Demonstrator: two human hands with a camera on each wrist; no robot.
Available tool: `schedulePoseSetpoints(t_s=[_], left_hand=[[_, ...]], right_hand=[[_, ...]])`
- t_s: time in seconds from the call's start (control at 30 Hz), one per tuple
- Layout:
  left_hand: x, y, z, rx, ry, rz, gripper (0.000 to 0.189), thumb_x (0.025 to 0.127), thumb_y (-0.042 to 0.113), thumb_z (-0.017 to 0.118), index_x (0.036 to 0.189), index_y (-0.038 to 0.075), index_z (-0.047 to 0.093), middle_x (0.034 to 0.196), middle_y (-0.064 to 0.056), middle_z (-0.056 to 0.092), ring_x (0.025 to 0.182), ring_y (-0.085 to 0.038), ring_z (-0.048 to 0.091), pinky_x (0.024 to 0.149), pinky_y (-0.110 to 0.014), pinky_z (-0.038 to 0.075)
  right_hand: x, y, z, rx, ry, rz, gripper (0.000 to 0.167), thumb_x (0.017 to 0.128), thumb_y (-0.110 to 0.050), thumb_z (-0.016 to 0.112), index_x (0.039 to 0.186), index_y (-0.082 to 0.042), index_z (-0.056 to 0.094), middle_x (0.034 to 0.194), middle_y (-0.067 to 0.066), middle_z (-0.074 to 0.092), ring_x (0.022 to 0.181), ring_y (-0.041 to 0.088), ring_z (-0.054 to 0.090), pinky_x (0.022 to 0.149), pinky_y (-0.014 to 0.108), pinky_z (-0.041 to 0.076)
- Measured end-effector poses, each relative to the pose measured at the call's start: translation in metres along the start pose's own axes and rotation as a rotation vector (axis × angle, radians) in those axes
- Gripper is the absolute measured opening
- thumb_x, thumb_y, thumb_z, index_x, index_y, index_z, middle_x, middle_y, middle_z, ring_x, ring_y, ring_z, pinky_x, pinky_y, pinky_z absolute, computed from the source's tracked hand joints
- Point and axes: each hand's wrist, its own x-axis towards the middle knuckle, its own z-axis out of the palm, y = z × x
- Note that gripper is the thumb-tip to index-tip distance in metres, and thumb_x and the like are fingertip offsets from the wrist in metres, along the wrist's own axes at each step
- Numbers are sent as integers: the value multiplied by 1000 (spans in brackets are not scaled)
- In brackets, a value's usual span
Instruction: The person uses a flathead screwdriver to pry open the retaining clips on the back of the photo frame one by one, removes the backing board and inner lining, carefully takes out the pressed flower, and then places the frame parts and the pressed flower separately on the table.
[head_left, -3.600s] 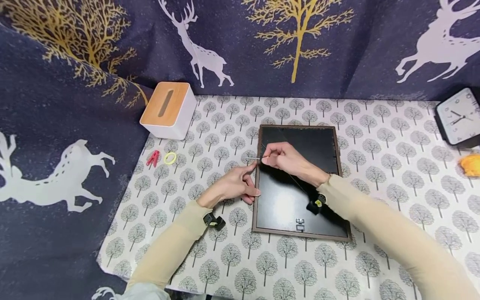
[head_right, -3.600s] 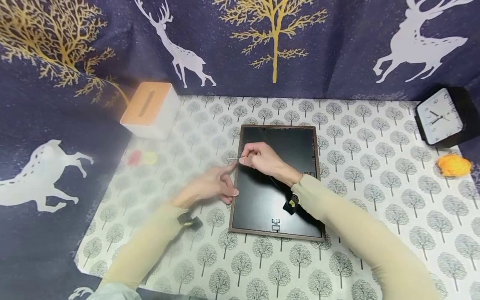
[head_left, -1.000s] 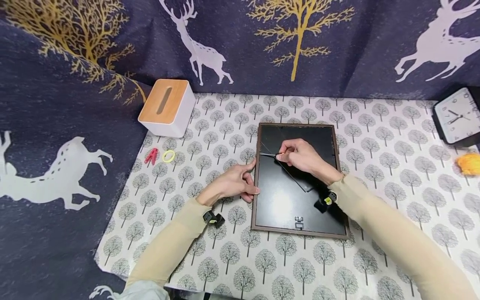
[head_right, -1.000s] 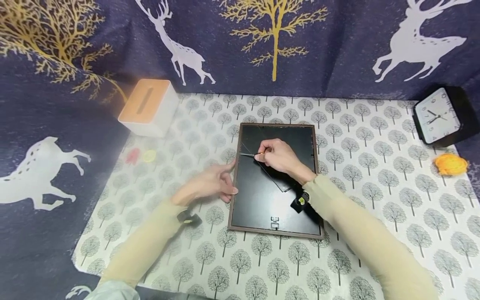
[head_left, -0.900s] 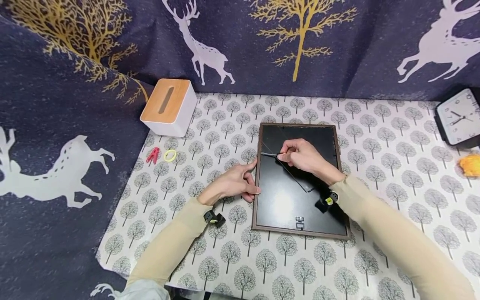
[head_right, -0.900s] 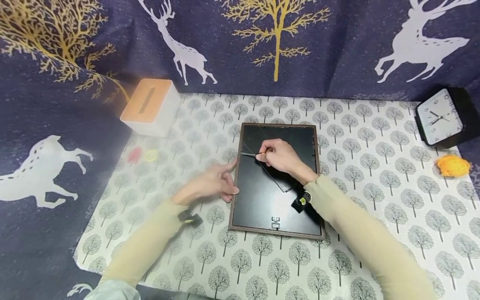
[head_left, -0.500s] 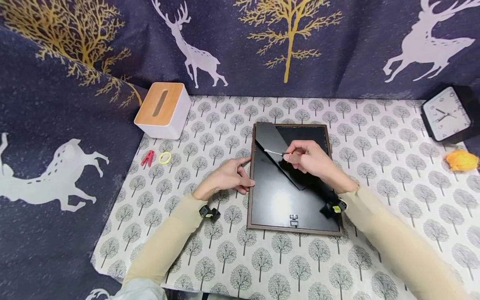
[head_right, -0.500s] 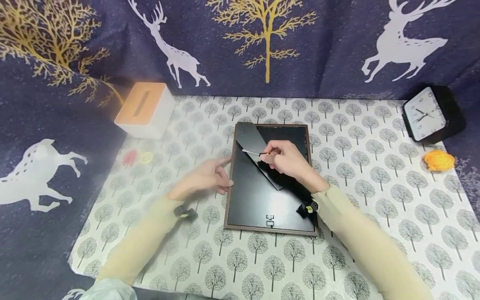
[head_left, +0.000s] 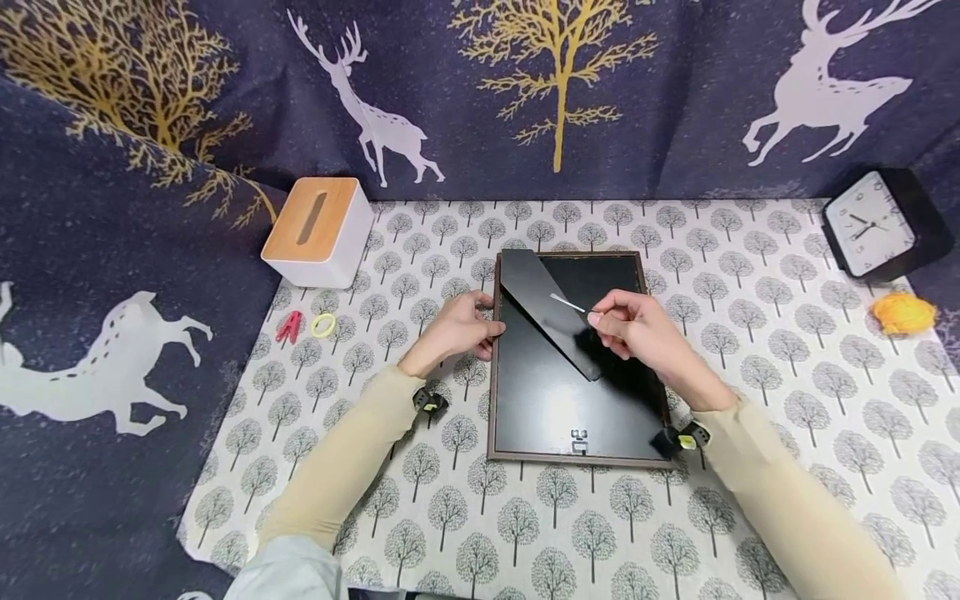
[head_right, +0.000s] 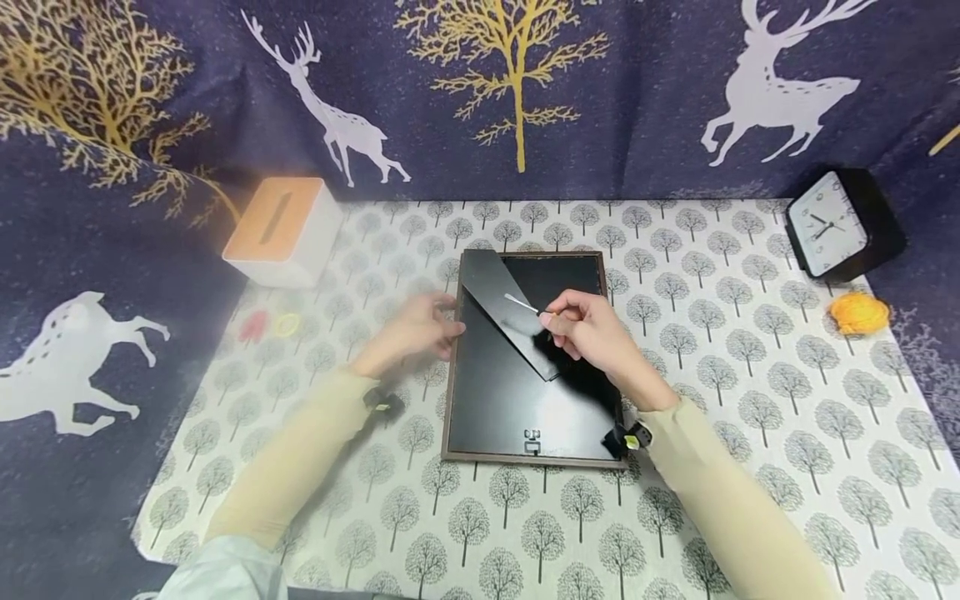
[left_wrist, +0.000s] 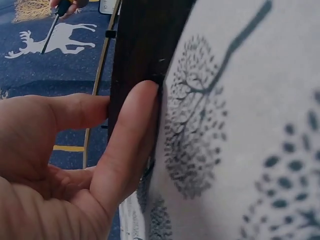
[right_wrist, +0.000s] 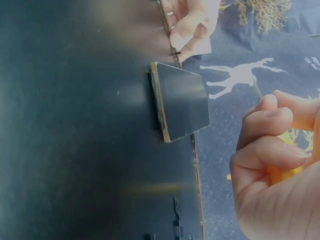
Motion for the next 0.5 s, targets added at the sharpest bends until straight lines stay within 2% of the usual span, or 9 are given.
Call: schedulePoseSetpoints(t_s=[0.13, 0.3, 0.5], left_hand=[[-2, 0, 1, -12, 13, 2, 67, 103, 5, 73, 162, 2, 42, 104, -18, 72, 69, -21, 72, 72, -34, 74], [-8, -1, 5, -49, 41, 27, 66, 101, 1, 72, 160, -1, 43, 95, -17, 75, 66, -21, 72, 70, -35, 74], [-20, -7, 12, -103, 72, -5, 83, 99, -1, 75, 168, 10, 31, 90, -14, 70, 61, -21, 72, 69, -37, 74]], right_hand=[[-3, -2, -3, 3, 1, 17, 14, 107, -9, 64, 108, 6, 62, 68, -7, 60, 54, 8, 48, 46, 20, 40], [-8, -5, -6, 8, 14, 50, 11, 108, -11, 64, 108, 0, 65, 69, -7, 61, 54, 8, 48, 47, 19, 40], [-15, -8, -10, -3, 40, 82, 15, 108, -14, 65, 110, 1, 64, 70, -8, 62, 56, 8, 49, 49, 19, 41]])
